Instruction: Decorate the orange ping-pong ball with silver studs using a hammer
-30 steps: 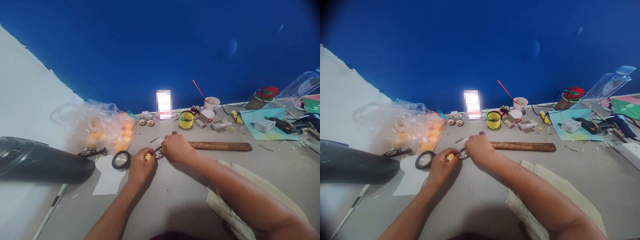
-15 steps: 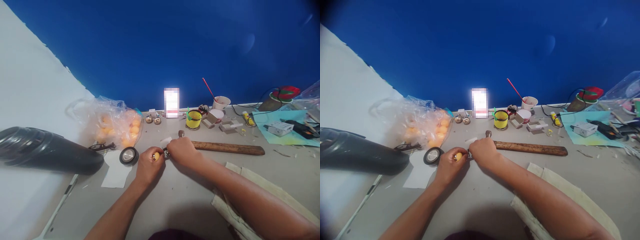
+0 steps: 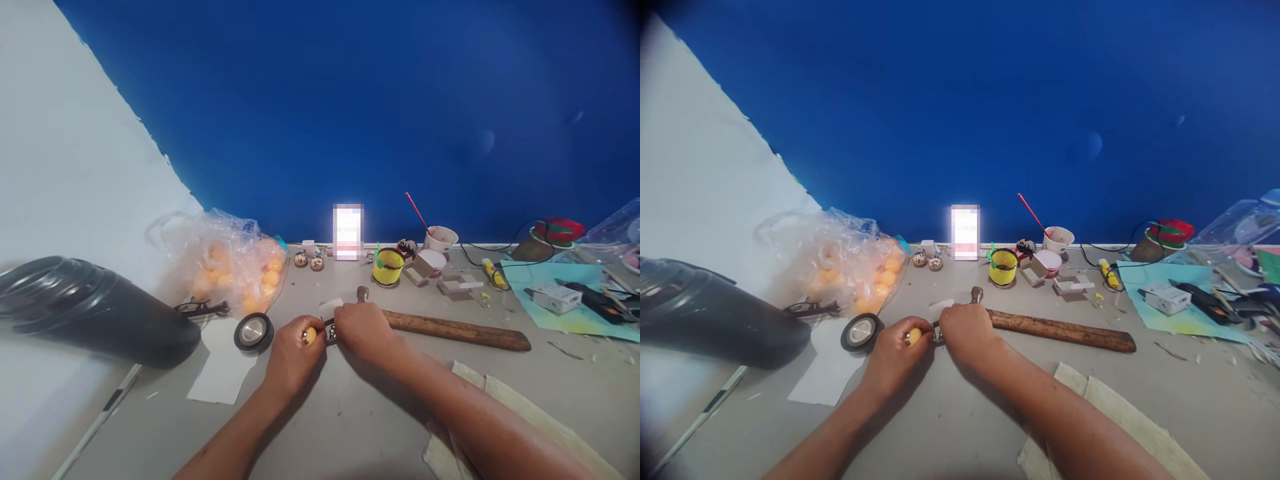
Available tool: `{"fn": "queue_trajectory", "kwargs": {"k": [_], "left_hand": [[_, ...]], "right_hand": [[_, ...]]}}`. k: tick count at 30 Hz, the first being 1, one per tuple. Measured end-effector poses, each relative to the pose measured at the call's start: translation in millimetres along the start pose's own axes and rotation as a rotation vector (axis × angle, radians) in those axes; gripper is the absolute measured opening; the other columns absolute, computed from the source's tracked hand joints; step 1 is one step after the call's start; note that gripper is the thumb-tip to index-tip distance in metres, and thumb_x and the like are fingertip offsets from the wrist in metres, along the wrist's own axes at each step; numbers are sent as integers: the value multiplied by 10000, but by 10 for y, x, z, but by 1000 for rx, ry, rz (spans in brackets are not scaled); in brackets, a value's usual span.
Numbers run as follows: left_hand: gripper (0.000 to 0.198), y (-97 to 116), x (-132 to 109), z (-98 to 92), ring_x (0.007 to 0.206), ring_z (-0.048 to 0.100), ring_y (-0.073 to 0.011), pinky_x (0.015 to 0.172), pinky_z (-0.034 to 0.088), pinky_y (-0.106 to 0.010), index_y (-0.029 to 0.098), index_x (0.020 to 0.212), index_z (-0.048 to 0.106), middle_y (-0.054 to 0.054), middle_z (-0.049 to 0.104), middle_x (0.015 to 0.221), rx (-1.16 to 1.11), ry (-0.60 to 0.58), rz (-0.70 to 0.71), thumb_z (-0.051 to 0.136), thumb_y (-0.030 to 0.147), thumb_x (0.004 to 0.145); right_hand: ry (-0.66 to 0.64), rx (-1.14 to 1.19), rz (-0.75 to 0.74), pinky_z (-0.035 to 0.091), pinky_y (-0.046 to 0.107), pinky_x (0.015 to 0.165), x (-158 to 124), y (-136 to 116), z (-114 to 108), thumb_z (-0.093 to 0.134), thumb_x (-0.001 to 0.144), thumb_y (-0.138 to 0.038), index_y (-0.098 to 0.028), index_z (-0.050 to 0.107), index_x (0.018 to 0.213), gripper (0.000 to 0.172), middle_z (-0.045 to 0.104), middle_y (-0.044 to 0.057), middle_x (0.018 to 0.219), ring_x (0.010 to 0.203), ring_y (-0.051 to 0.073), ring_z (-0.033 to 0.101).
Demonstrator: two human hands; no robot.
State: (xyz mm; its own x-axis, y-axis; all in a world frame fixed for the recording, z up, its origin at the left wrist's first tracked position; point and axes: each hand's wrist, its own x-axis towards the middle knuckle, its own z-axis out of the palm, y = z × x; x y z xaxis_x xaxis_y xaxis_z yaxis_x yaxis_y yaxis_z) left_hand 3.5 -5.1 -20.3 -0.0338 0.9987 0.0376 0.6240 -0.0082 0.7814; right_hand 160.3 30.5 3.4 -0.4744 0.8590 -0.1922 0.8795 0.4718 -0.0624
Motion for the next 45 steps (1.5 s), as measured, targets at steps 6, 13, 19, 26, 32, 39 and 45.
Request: {"fn": "queue_trajectory", "kwargs": {"k": [6,13,19,26,32,39,45], "left_hand": [[143,-72,17,-29,780,669,-224,734,477,-334,200,840,715,-54,745,841,6,116,133,599,273,799],[135,-59,-35,-55,750,637,-168,666,476,-262,216,853,718,-28,698,847,-175,62,224,626,314,861],[198,22,-40,-129,464,383,-89,429,289,-217,199,827,698,42,542,592,-393,-25,-15,698,392,782],[238,43,-32,-129,538,430,-96,525,349,-226,167,730,684,22,562,603,-524,-77,-80,742,396,697],[212,75,-31,-126,530,411,-98,523,314,-230,173,693,670,37,530,556,-447,4,-113,721,379,690],[214,89,0,-151,521,437,-103,534,325,-230,174,665,635,45,512,502,-561,6,-208,720,369,688],[224,70,0,-141,514,445,-93,516,325,-214,173,671,609,42,525,523,-788,-125,-241,748,347,693]], "right_hand": [[120,215,69,419,288,625,-4,72,-20,482,952,-263,-151,718,973,262,763,135,952,848,247,713],[96,818,34,305,230,557,-43,117,-102,566,831,-189,-160,669,791,114,637,-10,687,634,112,508],[74,1096,-46,294,213,516,-47,162,-77,585,814,-243,-159,632,742,120,511,-49,628,587,86,403],[36,1221,-92,286,213,504,-60,174,-77,585,826,-276,-166,613,716,158,480,-57,616,554,72,374],[90,1181,-7,321,219,530,-32,66,-73,579,831,-235,-160,656,745,138,585,-30,655,614,95,466],[248,1270,-143,424,227,637,-68,30,-39,626,811,-198,-171,729,857,116,715,3,812,732,127,587],[270,1307,-166,432,229,648,-47,51,-1,679,789,-197,-166,742,816,76,729,7,775,717,131,602]]}}
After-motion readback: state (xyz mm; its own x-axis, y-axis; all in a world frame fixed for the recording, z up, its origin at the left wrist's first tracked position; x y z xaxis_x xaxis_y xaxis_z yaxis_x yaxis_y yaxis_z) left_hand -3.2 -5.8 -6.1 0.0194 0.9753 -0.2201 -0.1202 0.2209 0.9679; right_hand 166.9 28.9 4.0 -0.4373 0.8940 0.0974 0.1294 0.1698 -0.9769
